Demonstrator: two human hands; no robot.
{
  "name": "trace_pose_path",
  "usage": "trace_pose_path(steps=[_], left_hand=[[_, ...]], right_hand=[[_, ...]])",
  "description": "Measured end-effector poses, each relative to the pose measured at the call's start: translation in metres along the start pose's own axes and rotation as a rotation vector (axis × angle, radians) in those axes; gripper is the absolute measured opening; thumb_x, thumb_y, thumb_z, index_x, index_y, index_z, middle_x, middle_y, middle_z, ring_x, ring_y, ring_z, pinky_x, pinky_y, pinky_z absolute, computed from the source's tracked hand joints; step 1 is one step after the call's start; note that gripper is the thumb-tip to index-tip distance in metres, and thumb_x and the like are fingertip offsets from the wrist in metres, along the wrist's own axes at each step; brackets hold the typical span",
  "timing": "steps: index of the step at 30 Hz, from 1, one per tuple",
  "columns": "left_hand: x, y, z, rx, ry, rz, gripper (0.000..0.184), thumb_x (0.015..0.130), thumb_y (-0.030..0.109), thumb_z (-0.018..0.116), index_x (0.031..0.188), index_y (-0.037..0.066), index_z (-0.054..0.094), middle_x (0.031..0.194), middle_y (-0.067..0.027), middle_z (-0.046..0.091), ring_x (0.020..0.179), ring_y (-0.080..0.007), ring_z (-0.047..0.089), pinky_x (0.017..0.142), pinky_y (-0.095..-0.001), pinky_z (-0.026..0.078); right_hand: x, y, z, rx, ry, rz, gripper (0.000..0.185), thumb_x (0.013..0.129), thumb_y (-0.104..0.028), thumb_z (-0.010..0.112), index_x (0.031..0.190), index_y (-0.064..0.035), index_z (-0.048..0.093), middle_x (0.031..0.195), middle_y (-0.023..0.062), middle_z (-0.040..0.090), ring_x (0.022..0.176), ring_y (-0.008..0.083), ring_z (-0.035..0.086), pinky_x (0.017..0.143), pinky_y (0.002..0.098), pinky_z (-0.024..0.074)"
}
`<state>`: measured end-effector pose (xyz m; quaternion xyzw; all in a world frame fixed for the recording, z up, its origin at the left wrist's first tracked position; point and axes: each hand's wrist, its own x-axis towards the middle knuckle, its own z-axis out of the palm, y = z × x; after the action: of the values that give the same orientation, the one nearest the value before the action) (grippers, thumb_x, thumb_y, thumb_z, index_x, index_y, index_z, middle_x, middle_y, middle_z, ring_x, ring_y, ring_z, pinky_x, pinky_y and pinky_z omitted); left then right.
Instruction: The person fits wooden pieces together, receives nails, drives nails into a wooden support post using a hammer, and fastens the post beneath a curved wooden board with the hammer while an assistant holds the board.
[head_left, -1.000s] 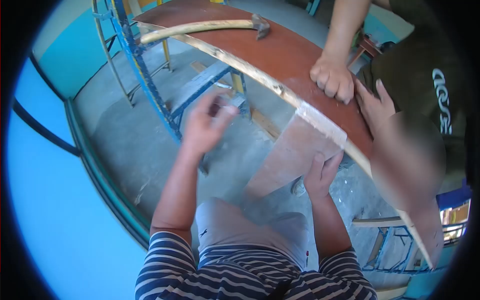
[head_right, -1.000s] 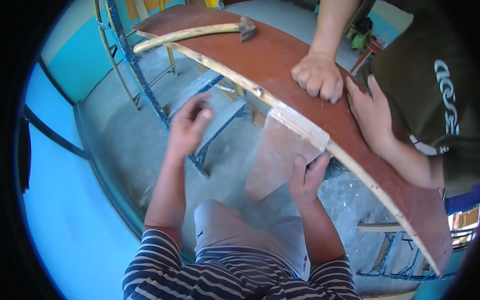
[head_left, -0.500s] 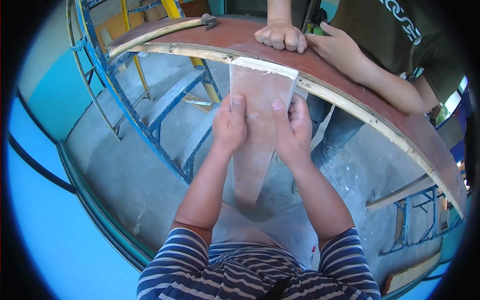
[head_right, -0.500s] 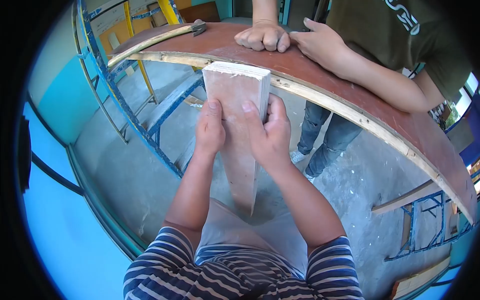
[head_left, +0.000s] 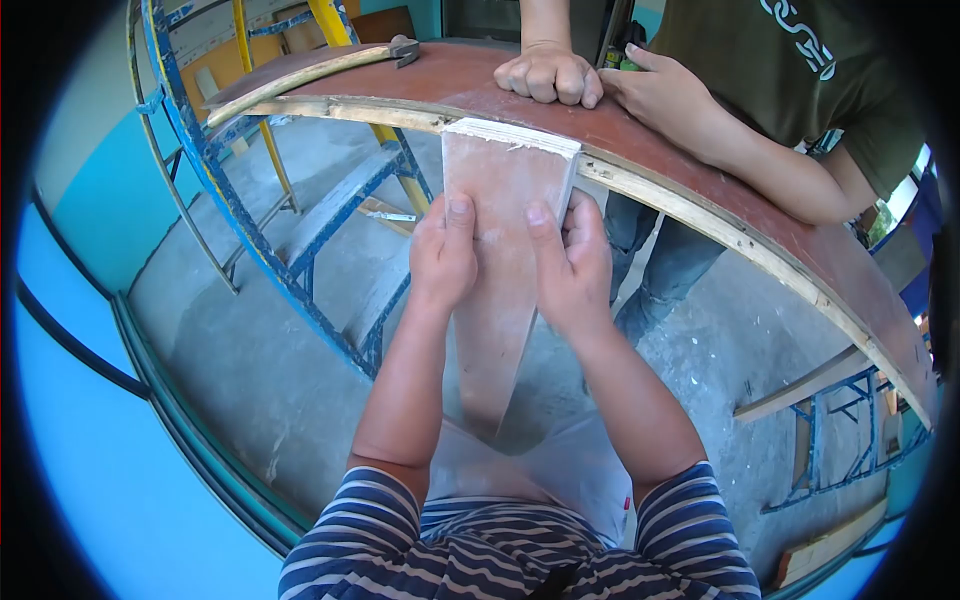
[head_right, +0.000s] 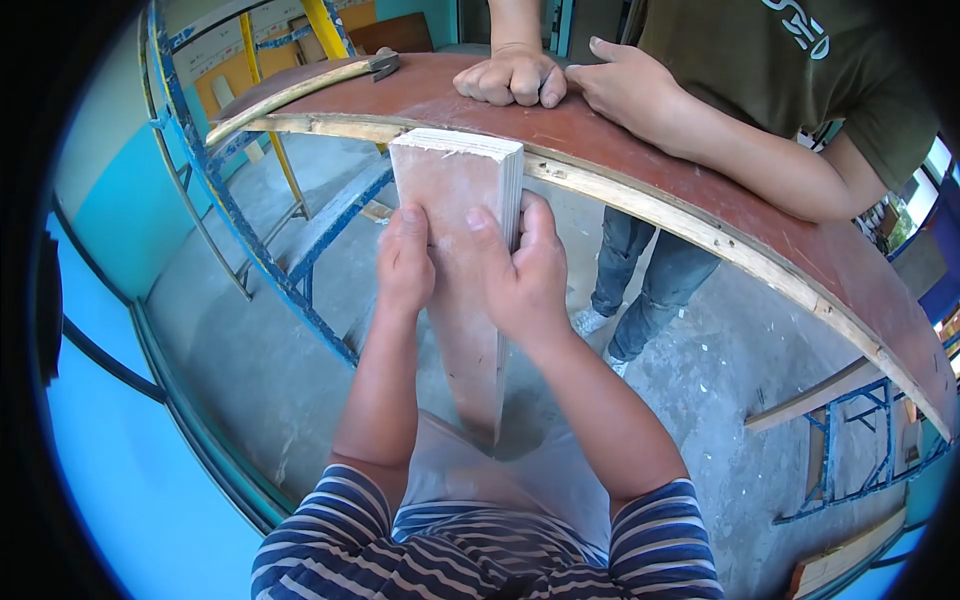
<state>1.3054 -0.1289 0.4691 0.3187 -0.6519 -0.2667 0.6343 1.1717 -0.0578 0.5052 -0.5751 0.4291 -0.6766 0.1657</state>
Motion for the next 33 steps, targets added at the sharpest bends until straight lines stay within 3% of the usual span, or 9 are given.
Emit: trace_pose_path(steps=[2,4,6,8,11,12,18,21,33], left_hand=[[-0.001,0.002,-0.002,0.040,-0.026,-0.044,0.063,0.105,0.055,0.038,0.114,-0.001,0.065,0.093,-0.0193,0.071,0.091,-0.0345,0.069,0.080,-0.0412,0.051],[0.006,0.004,-0.003,0.067,-0.028,-0.045,0.063,0.104,0.055,0.038,0.112,-0.001,0.065,0.091,-0.0193,0.070,0.088,-0.0347,0.068,0.078,-0.0418,0.050],[0.003,0.003,-0.002,0.085,-0.027,-0.039,0.063,0.105,0.055,0.038,0.109,-0.001,0.065,0.090,-0.0194,0.069,0.085,-0.0353,0.067,0.076,-0.0425,0.050],[0.003,0.005,-0.001,0.081,-0.007,-0.005,0.063,0.104,0.055,0.038,0.109,-0.002,0.065,0.091,-0.0203,0.069,0.086,-0.0363,0.067,0.076,-0.0431,0.050],[-0.002,0.009,-0.003,0.102,-0.051,-0.025,0.062,0.104,0.054,0.038,0.111,-0.002,0.065,0.096,-0.0220,0.069,0.090,-0.0378,0.067,0.079,-0.0438,0.050],[-0.001,0.011,-0.003,0.113,-0.072,-0.040,0.062,0.104,0.054,0.039,0.112,-0.002,0.065,0.097,-0.0226,0.069,0.092,-0.0383,0.067,0.080,-0.0440,0.050],[0.000,0.004,0.001,0.067,-0.025,0.035,0.060,0.104,0.051,0.040,0.114,-0.002,0.065,0.098,-0.0232,0.070,0.094,-0.0382,0.068,0.081,-0.0424,0.051],[0.002,0.010,-0.001,0.100,-0.067,-0.056,0.060,0.104,0.052,0.041,0.115,-0.003,0.065,0.099,-0.0226,0.071,0.096,-0.0372,0.068,0.083,-0.0410,0.051],[0.004,0.007,-0.002,0.145,-0.066,-0.040,0.065,0.102,0.057,0.042,0.120,-0.002,0.063,0.104,-0.0238,0.070,0.102,-0.0387,0.068,0.087,-0.0416,0.051]], right_hand=[[-0.006,-0.007,-0.003,-0.041,-0.040,-0.012,0.040,0.099,-0.027,0.065,0.122,0.0043,0.056,0.107,0.0135,0.069,0.096,0.0175,0.065,0.087,0.0292,0.0506],[-0.005,-0.042,-0.028,-0.719,-0.123,-0.173,0.045,0.089,-0.025,0.076,0.122,0.0012,0.060,0.108,0.0173,0.069,0.095,0.0267,0.068,0.088,0.0343,0.0519],[0.007,-0.065,-0.056,-0.833,-0.054,-0.511,0.062,0.076,-0.030,0.084,0.124,0.0017,0.059,0.111,0.0173,0.067,0.102,0.0313,0.065,0.090,0.0407,0.0509],[0.027,-0.088,-0.078,-1.020,-0.041,-0.787,0.078,0.063,-0.031,0.090,0.129,-0.0017,0.059,0.117,0.0135,0.065,0.114,0.0309,0.061,0.100,0.0442,0.0456],[0.050,-0.097,-0.092,-1.303,-0.203,-0.662,0.082,0.059,-0.032,0.090,0.131,-0.0057,0.059,0.121,0.0090,0.063,0.120,0.0290,0.056,0.109,0.0471,0.0350],[0.051,-0.093,-0.091,-1.306,-0.232,-0.643,0.084,0.059,-0.033,0.089,0.133,-0.0085,0.059,0.124,0.0072,0.062,0.126,0.0265,0.053,0.114,0.0485,0.0280],[0.065,-0.061,-0.096,-1.373,-0.190,-0.816,0.057,0.066,-0.018,0.079,0.121,-0.0089,0.066,0.111,0.0049,0.067,0.104,0.0234,0.063,0.094,0.0393,0.0481],[0.065,-0.062,-0.095,-1.349,-0.142,-0.883,0.046,0.068,-0.012,0.073,0.114,-0.0084,0.069,0.104,0.0035,0.068,0.093,0.0220,0.065,0.082,0.0365,0.0522],[0.061,-0.067,-0.093,-1.297,-0.172,-0.841,0.043,0.069,-0.010,0.075,0.111,-0.0079,0.069,0.105,0.0062,0.070,0.099,0.0224,0.067,0.083,0.0366,0.0507]])
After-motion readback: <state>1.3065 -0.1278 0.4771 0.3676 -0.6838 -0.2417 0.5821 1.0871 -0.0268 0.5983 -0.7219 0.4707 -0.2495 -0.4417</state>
